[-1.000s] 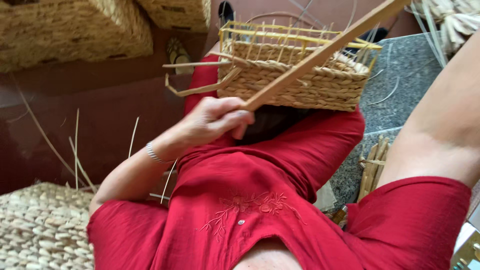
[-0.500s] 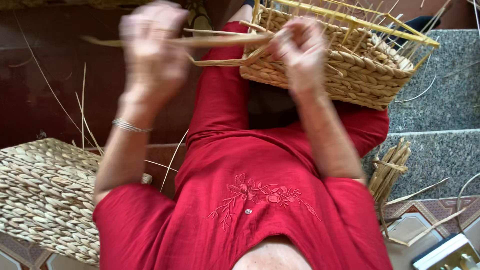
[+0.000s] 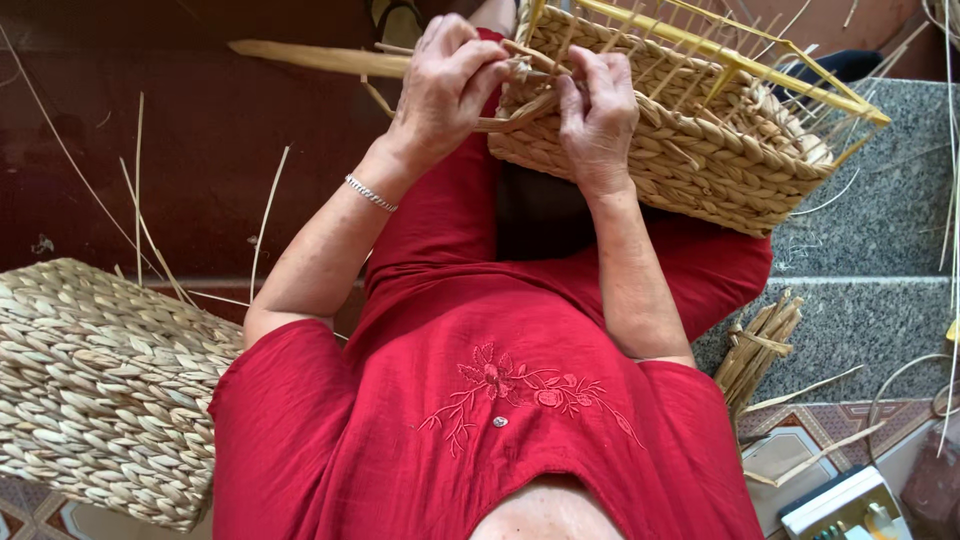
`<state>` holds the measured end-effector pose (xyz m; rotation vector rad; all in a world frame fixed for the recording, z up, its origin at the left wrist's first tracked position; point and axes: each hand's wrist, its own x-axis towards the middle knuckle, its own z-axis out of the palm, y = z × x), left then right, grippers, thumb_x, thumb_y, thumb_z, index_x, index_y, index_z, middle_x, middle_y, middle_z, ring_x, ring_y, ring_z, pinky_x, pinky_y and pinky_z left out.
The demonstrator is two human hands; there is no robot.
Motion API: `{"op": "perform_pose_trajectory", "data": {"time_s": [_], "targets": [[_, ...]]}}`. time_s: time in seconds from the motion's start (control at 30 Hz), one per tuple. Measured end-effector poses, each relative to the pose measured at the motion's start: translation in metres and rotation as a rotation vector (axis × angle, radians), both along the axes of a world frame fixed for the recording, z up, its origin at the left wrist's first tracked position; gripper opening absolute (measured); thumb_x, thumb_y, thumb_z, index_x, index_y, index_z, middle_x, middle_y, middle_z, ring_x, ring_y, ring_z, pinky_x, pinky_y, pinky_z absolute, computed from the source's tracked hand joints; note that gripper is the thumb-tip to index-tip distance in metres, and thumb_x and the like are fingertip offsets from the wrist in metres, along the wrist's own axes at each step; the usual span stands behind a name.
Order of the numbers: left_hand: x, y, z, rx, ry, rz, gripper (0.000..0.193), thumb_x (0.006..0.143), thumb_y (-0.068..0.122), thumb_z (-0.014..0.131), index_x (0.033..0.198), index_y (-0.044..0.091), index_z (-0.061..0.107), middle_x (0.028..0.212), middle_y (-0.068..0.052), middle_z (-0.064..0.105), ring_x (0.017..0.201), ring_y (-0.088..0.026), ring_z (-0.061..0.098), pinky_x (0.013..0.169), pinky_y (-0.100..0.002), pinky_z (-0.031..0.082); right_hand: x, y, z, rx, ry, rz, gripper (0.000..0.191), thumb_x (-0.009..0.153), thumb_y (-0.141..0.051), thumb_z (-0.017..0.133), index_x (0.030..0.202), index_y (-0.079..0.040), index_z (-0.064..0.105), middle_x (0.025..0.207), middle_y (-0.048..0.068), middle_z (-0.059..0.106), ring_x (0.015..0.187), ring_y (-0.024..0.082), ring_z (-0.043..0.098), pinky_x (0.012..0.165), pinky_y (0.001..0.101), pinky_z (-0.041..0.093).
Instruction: The person sits on the floor weaving a water hyacinth basket with a bamboo frame. They take long woven strands, wrap and tuck them around the basket's rim, pull them tight, and work strand by strand around the edge to secure the woven body to the frame.
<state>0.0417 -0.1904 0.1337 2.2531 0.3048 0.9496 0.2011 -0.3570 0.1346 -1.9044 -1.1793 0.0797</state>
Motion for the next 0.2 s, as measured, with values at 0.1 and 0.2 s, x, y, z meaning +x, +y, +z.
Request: {"op": "perform_pose_trajectory", "data": {"time_s": [0.1, 0.2], "targets": [[0.011, 0.003, 0.005, 0.014, -0.011, 0.004, 0.016, 0.099, 0.006, 0.079, 0.111, 0.006, 0.069, 0.098, -0.008, 0.057, 0.097, -0.028, 0.057, 0.087, -0.041, 0.049, -0.004, 0.007, -0.008, 0.052, -0.006, 0.013, 0.021, 0.098, 0.001, 0.074, 0.118, -0.002, 0.068, 0.107, 0.011, 0.062, 0.093, 0.02, 0.067, 0.08, 0.0308, 0.06], [0.02, -0.003, 0.007, 0.065, 0.003, 0.003, 0.023, 0.094, 0.006, 0.079, 0.115, 0.007, 0.068, 0.103, -0.009, 0.057, 0.102, -0.029, 0.056, 0.09, -0.042, 0.047, -0.004, 0.005, -0.018, 0.049, -0.125, -0.021, 0.015, 0.1, -0.002, 0.076, 0.111, -0.007, 0.068, 0.108, 0.005, 0.066, 0.096, 0.022, 0.068, 0.085, 0.0329, 0.058]]}}
